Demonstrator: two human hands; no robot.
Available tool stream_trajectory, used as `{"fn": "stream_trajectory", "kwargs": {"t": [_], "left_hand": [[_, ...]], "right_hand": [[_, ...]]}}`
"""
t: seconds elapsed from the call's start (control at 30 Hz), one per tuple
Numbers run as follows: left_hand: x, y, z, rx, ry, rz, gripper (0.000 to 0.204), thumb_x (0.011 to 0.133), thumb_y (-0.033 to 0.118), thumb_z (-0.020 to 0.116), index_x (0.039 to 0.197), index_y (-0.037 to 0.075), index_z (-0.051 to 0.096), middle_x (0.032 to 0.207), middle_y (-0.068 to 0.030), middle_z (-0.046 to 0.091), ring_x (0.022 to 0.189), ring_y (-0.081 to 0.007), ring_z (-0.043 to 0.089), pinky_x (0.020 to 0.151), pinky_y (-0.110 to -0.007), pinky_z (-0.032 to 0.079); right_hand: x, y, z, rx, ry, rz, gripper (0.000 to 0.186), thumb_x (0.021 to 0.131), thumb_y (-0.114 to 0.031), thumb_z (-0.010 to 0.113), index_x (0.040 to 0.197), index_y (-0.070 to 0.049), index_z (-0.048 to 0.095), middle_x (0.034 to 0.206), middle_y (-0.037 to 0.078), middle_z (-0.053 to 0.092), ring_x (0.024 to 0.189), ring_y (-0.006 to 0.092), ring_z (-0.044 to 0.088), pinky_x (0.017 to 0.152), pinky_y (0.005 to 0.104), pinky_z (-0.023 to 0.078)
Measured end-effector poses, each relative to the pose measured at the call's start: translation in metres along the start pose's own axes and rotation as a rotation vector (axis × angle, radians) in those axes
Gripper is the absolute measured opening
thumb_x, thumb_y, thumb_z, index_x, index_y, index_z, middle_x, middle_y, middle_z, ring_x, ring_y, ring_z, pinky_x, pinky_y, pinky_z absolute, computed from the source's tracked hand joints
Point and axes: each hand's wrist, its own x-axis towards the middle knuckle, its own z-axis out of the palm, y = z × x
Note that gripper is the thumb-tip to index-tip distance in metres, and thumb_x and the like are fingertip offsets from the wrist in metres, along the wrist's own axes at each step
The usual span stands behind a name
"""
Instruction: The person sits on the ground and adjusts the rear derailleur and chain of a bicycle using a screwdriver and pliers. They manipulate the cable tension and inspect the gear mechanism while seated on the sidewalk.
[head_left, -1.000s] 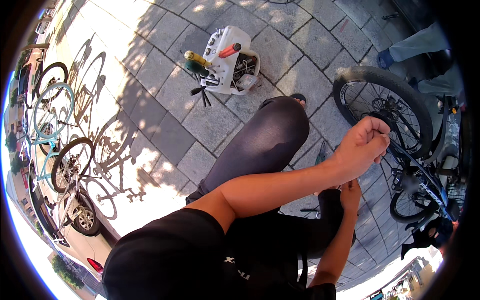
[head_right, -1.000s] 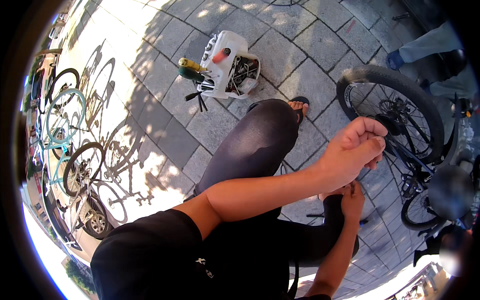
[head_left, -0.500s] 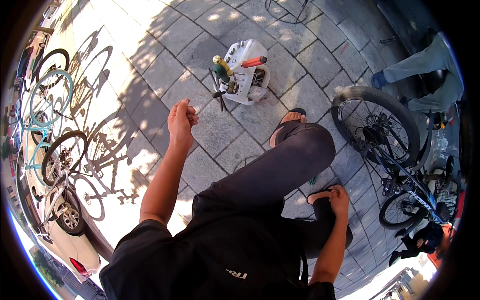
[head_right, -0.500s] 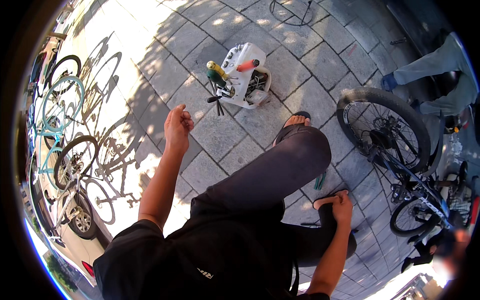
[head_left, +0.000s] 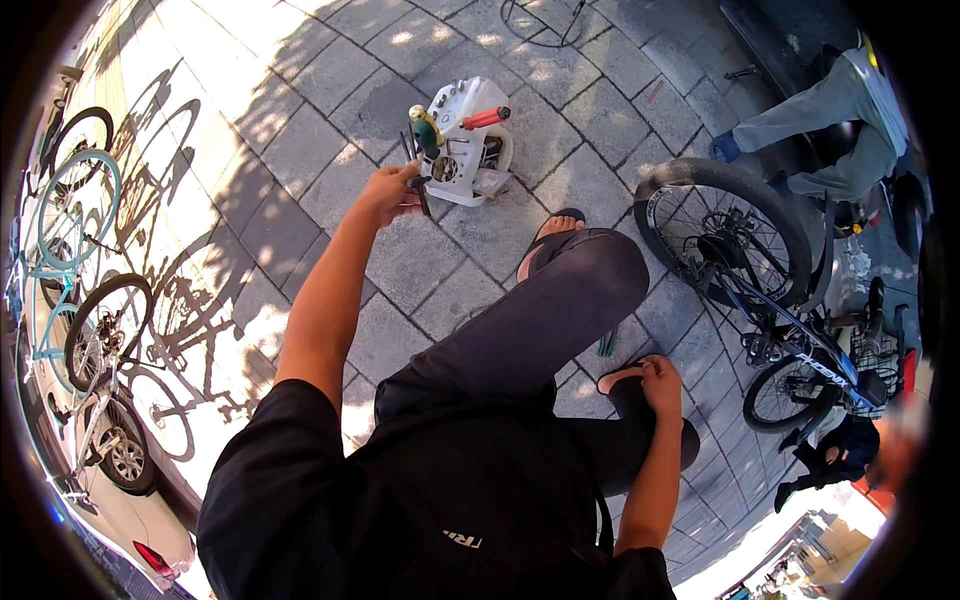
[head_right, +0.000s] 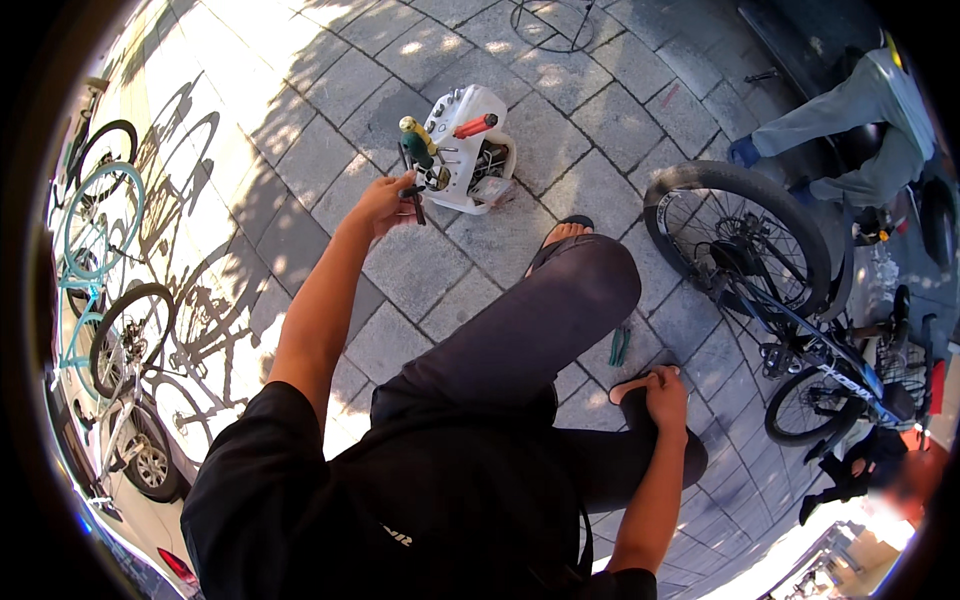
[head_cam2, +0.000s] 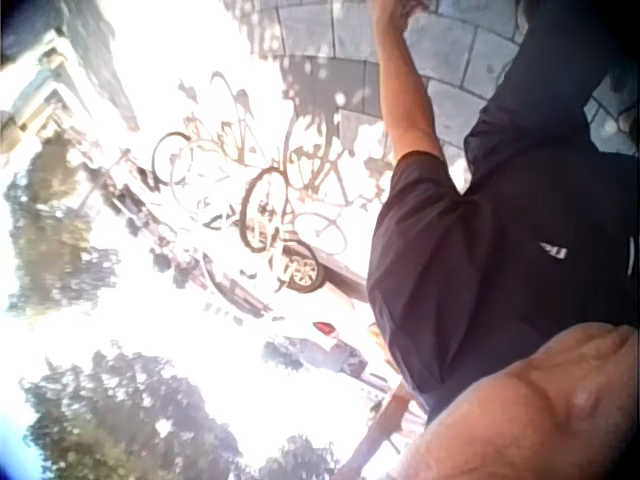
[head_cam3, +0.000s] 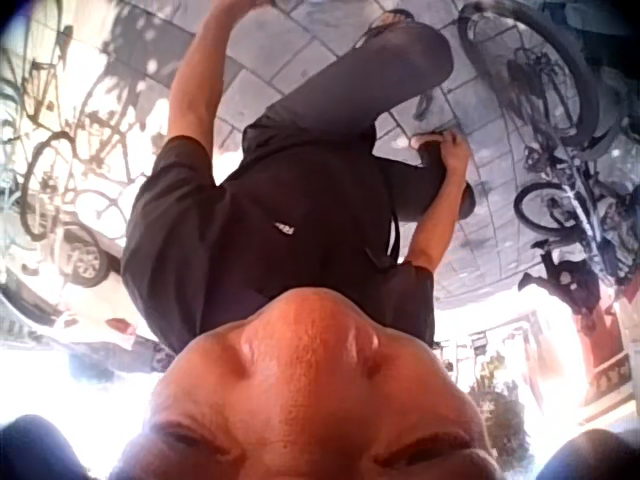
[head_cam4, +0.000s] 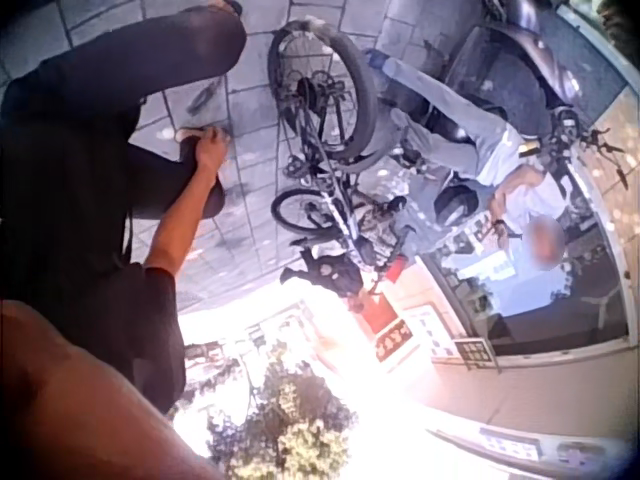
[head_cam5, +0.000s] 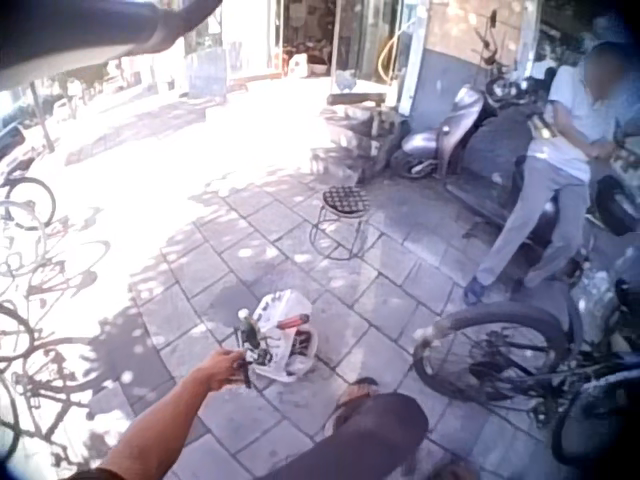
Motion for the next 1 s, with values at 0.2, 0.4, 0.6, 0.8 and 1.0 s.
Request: {"fn": "stream_trajectory", "kwargs": {"t": [0.2,0.4,0.6,0.8,1.0], "left_hand": [[-0.004,-0.016,-0.005,-0.03,-0.001,0.197,0.021,0.103,0.029,0.067,0.112,0.01,0.062,0.092,-0.002,0.068,0.075,-0.0134,0.064,0.068,-0.035,0.057],[-0.033,0.006,-0.006,0.018,0.128,0.321,0.015,0.104,0.025,0.066,0.112,0.013,0.063,0.083,0.0051,0.056,0.064,-0.007,0.051,0.056,-0.024,0.045],[-0.171,0.094,-0.001,0.256,0.187,0.465,0.028,0.109,0.03,0.056,0.123,0.008,0.067,0.073,0.0091,0.043,0.054,-0.0009,0.033,0.046,-0.021,0.025],[-0.205,0.09,-0.016,0.273,0.257,0.523,0.029,0.111,0.031,0.052,0.117,0.006,0.066,0.066,0.0109,0.037,0.05,-0.0008,0.028,0.045,-0.022,0.023],[-0.199,0.099,-0.02,-0.18,0.332,0.383,0.026,0.11,0.029,0.056,0.114,0.005,0.065,0.068,0.007,0.042,0.051,-0.0023,0.031,0.044,-0.021,0.023]], "right_hand": [[-0.015,-0.047,-0.017,-0.053,-0.01,-0.004,0.025,0.096,-0.018,0.062,0.111,0.0,0.072,0.099,0.021,0.074,0.094,0.0335,0.073,0.086,0.0411,0.055],[-0.015,-0.045,-0.021,-0.045,-0.001,-0.001,0.026,0.095,-0.019,0.064,0.111,0.0,0.072,0.102,0.021,0.074,0.097,0.0363,0.072,0.087,0.0423,0.055],[-0.018,-0.041,-0.016,-0.057,-0.037,0.007,0.024,0.094,-0.018,0.065,0.111,-0.002,0.073,0.102,0.022,0.074,0.097,0.0374,0.072,0.087,0.0427,0.055],[-0.014,-0.053,-0.018,-0.035,-0.039,0.003,0.024,0.096,-0.018,0.065,0.112,-0.003,0.073,0.104,0.022,0.074,0.1,0.0372,0.072,0.088,0.043,0.055],[-0.018,-0.05,-0.018,0.016,-0.063,0.024,0.026,0.096,-0.018,0.064,0.115,-0.003,0.072,0.105,0.023,0.074,0.102,0.0392,0.071,0.09,0.0434,0.055]]}}
